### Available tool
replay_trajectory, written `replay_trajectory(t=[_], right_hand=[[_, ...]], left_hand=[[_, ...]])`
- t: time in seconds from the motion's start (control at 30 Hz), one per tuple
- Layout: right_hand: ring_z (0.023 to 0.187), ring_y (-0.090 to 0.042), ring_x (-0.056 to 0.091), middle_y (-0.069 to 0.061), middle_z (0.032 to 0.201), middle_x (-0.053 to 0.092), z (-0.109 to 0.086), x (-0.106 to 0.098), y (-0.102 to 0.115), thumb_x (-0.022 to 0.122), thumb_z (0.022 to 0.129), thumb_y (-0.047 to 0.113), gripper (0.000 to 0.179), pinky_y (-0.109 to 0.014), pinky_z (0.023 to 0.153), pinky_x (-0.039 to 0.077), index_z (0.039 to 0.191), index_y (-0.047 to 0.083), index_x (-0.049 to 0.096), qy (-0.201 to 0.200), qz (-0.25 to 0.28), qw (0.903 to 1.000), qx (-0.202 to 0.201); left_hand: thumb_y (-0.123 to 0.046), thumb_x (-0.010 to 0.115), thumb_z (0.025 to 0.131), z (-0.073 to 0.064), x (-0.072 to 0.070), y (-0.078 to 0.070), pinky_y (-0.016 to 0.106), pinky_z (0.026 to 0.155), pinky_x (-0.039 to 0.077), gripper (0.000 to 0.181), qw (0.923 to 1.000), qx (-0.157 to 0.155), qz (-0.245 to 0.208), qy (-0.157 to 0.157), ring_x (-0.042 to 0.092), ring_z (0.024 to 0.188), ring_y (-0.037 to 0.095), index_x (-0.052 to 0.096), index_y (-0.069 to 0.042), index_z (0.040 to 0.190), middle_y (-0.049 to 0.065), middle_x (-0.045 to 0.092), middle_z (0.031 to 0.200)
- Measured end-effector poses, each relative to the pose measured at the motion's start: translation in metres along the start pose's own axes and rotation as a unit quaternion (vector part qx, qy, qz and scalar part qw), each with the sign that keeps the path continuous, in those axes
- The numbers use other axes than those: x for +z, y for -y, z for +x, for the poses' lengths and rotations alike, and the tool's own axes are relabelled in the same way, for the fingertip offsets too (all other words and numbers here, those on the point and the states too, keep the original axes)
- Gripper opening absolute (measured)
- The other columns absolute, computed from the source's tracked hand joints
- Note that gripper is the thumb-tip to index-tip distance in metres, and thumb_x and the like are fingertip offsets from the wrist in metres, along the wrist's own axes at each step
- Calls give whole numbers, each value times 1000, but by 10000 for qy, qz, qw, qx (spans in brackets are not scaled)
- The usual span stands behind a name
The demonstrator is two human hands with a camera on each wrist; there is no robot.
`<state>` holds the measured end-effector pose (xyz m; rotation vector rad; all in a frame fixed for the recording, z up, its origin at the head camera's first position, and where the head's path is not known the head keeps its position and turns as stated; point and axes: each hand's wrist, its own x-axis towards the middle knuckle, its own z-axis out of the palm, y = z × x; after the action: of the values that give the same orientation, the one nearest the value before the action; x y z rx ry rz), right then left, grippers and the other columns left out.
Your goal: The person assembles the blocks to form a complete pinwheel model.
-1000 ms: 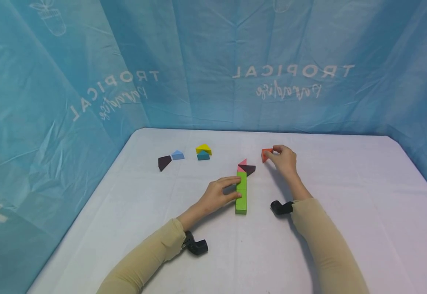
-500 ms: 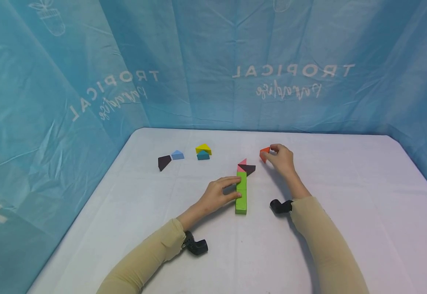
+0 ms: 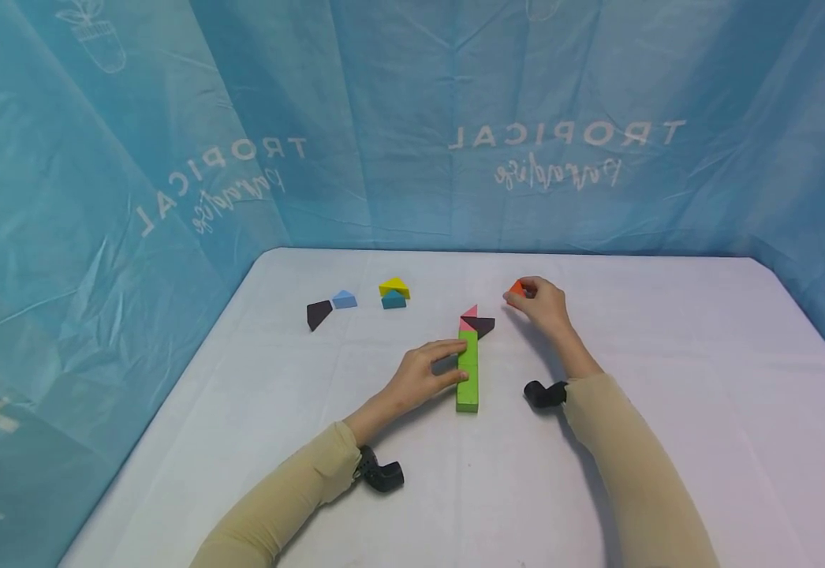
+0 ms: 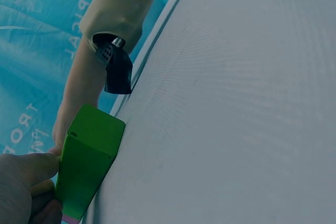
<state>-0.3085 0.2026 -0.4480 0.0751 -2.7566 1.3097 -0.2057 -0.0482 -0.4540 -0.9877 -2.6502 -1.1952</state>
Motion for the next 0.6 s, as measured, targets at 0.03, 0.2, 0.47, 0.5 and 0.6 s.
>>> replay_trajectory(t=[0.03,0.2,0.47,0.5,0.6], right_hand=[[110,-36,52,-25,119,56,1,0,0,66,89,30,55,-48,90,46,128,-6,52,-3,-28,10000,-20],[103,-35,53,-25,115,58,3,1,-1,63,91,23,45,-47,86,47,125,-7,55,-54,-143,9997,-179],[103,-37,52,-27,117,56,3,1,-2,64,90,19,44,-49,86,47,123,-9,54,-126,-283,9990,-313],[103,-38,52,-28,117,56,3,1,-2,64,90,18,43,-49,86,47,123,-9,55,-138,-311,9989,-326],[104,-39,51,-28,118,54,2,1,-2,62,91,16,41,-51,87,46,123,-8,55,-121,-359,9987,-340]], left_hand=[[-27,71,86,0,0,0,25,103,36,49,10000,3,4,-2,48,124,16,58,-5,128,5,55,132],[-27,71,86,0,0,0,26,104,36,49,10000,-2,-1,4,48,124,17,58,-4,128,5,55,132],[-26,71,86,0,0,0,25,104,35,49,10000,-24,18,22,47,124,16,58,-5,128,5,55,132],[-26,71,86,0,0,0,25,104,35,49,10000,-18,22,16,48,124,16,58,-5,128,4,55,132],[-26,71,87,-1,0,-1,26,104,36,49,10000,-6,41,2,48,124,16,58,-5,128,5,55,132]])
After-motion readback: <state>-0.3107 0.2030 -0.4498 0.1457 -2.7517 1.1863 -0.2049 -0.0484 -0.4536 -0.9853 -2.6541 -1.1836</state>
